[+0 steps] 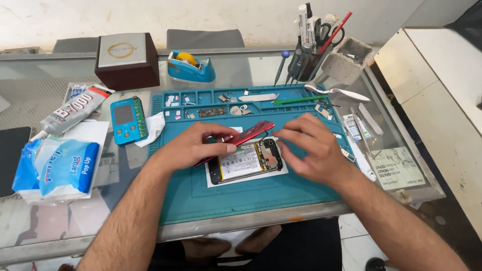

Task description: A person is seen unscrewing internal components of a mobile phone and then fitting a new back frame/cover onto it.

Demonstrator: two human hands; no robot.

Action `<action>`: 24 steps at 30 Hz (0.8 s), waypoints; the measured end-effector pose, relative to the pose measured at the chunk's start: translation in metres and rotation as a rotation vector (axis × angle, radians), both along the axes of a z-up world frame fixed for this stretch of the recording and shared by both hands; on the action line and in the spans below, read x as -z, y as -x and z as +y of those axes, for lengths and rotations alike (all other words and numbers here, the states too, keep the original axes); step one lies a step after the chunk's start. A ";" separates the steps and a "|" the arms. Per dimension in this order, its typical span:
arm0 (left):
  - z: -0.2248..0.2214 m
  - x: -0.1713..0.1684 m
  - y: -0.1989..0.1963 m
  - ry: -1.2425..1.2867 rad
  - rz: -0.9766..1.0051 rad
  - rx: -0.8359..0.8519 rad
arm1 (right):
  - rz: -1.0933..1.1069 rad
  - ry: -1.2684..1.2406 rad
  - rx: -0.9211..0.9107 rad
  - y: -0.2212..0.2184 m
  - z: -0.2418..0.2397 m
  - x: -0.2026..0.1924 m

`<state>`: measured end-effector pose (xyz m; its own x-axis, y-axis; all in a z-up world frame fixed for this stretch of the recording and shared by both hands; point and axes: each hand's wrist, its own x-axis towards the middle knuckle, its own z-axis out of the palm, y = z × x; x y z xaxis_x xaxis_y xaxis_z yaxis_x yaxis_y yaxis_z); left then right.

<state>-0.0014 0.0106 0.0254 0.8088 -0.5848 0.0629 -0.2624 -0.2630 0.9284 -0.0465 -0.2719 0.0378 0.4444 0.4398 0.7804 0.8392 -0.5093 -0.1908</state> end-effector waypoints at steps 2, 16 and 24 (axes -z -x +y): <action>-0.001 -0.002 0.000 -0.021 -0.023 -0.007 | 0.012 0.005 0.004 0.005 -0.003 0.003; -0.010 -0.002 0.005 -0.171 -0.057 -0.018 | 0.026 -0.070 -0.006 0.011 -0.002 0.026; -0.011 0.003 0.001 -0.202 -0.044 0.009 | 0.027 -0.077 -0.008 0.013 0.001 0.023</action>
